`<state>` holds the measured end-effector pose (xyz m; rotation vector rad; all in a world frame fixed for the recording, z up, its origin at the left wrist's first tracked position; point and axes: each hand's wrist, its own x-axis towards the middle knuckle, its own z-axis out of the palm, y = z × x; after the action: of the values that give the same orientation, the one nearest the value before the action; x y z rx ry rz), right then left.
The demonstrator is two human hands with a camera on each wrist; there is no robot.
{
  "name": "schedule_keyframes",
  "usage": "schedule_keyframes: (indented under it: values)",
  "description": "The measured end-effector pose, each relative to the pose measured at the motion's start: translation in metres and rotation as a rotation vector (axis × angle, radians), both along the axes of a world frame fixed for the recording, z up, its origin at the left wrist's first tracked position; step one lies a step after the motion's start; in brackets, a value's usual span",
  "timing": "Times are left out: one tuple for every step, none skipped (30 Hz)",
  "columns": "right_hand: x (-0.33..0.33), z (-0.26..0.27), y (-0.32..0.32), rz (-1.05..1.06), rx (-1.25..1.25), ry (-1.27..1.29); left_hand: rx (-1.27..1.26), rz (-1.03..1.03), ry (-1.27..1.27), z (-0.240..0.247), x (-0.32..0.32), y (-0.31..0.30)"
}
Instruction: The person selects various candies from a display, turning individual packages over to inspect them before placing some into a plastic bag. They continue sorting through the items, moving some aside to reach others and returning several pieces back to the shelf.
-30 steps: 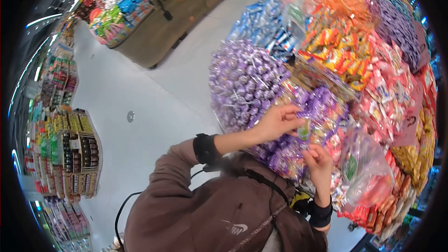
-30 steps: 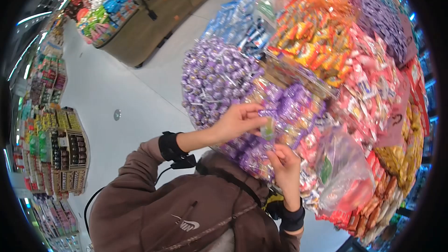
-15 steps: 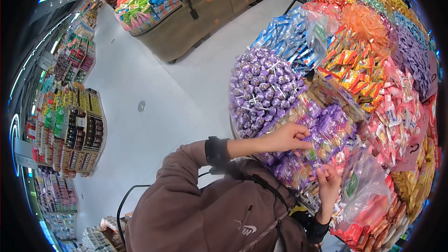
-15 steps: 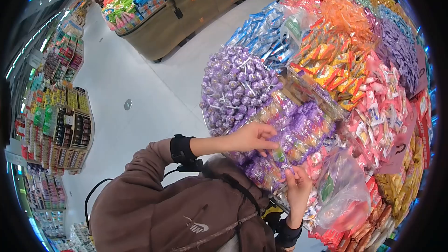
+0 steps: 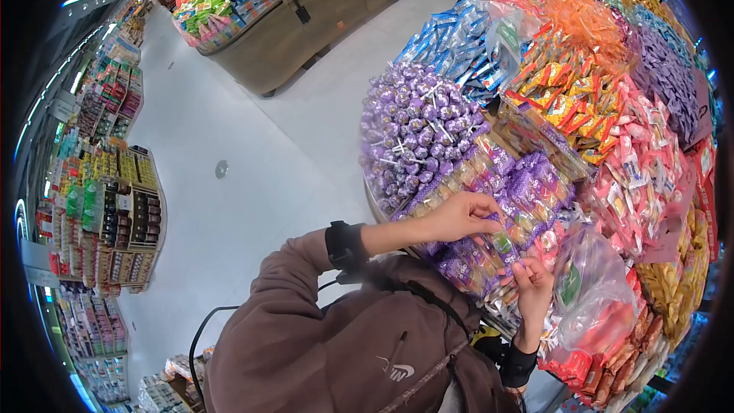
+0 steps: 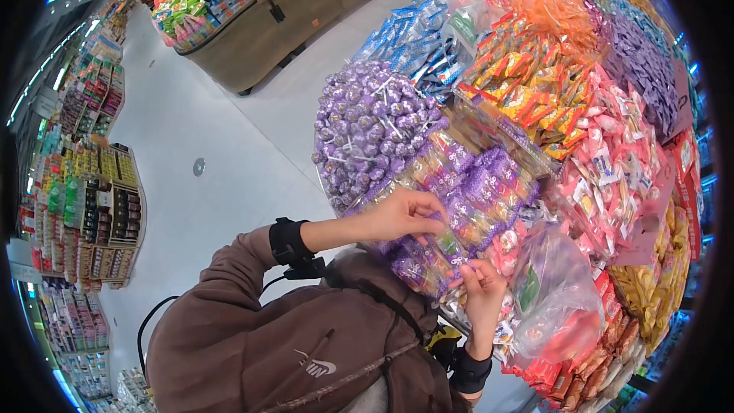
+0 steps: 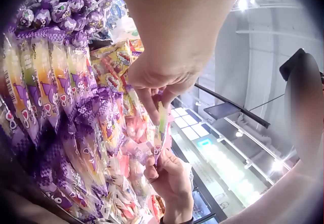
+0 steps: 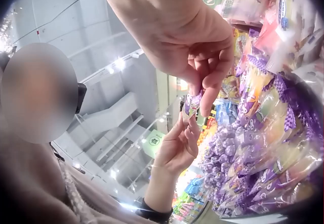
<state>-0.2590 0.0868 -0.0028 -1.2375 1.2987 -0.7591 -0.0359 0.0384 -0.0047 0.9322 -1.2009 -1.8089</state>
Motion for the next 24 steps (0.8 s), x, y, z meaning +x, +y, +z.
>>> schedule_keyframes:
  values:
    - [-0.001,-0.003,0.000,0.005,-0.012,-0.013,-0.001,-0.006,-0.011,-0.002,0.001,0.001]
    - [-0.003,-0.005,0.001,0.009,-0.025,-0.025,-0.003,-0.012,-0.021,-0.004,0.002,0.001]
    - [-0.005,-0.008,0.001,0.011,-0.026,-0.037,-0.005,-0.018,-0.031,-0.003,0.003,0.002]
    - [-0.007,-0.011,0.002,0.013,-0.026,-0.050,-0.058,-0.032,-0.089,-0.002,0.005,0.002]
    - [-0.008,-0.012,0.003,0.016,-0.026,-0.062,-0.112,-0.045,-0.146,0.000,0.007,0.003]
    - [-0.008,-0.010,0.003,0.027,-0.007,-0.051,-0.167,-0.058,-0.204,0.001,0.009,0.004]
    - [-0.006,-0.006,0.003,0.039,0.013,-0.040,-0.117,-0.058,-0.161,0.001,0.011,0.005]
    - [-0.004,-0.002,0.003,0.052,0.032,-0.029,-0.067,-0.058,-0.119,0.001,0.013,0.006]
    - [-0.002,0.001,0.003,0.058,0.040,-0.022,-0.017,-0.057,-0.077,0.001,0.014,0.007]
    - [0.000,0.005,0.002,0.065,0.047,-0.014,0.017,-0.051,-0.073,0.002,0.016,0.008]
    - [0.002,0.006,0.002,0.071,0.054,-0.007,0.052,-0.045,-0.068,0.003,0.017,0.009]
    - [0.003,0.006,0.001,0.075,0.046,-0.033,0.085,-0.039,-0.064,0.004,0.018,0.009]
    - [0.004,0.005,0.001,0.079,0.039,-0.059,0.092,-0.039,-0.065,0.004,0.020,0.009]
    - [0.005,0.005,0.001,0.083,0.032,-0.085,0.099,-0.039,-0.066,0.004,0.021,0.009]
    - [0.004,0.003,0.000,0.089,0.029,-0.091,0.107,-0.039,-0.068,0.007,0.022,0.009]
    - [0.004,0.001,-0.001,0.093,0.028,-0.098,-0.056,-0.080,-0.255,0.011,0.024,0.009]
    - [0.004,-0.001,-0.001,0.096,0.027,-0.103,-0.219,-0.121,-0.440,0.017,0.026,0.007]
    - [0.004,-0.002,0.000,0.088,0.031,-0.096,-0.384,-0.162,-0.623,0.021,0.026,0.006]
    - [0.004,-0.004,0.000,0.079,0.035,-0.088,-0.623,-0.099,-0.678,0.015,0.025,0.006]
    - [0.004,-0.004,0.000,0.070,0.038,-0.081,-0.865,-0.031,-0.726,0.003,0.021,0.007]
    - [0.004,-0.004,0.001,0.076,0.038,-0.060,-1.108,0.038,-0.768,0.001,0.019,0.008]
    - [0.005,-0.004,0.001,0.080,0.037,-0.040,-1.170,-0.030,-0.768,0.000,0.017,0.009]
    - [0.005,-0.003,0.002,0.081,0.036,-0.018,-1.233,-0.100,-0.764,0.000,0.015,0.011]
    - [0.005,-0.003,0.004,0.086,0.040,-0.020,-1.294,-0.170,-0.757,0.001,0.013,0.012]
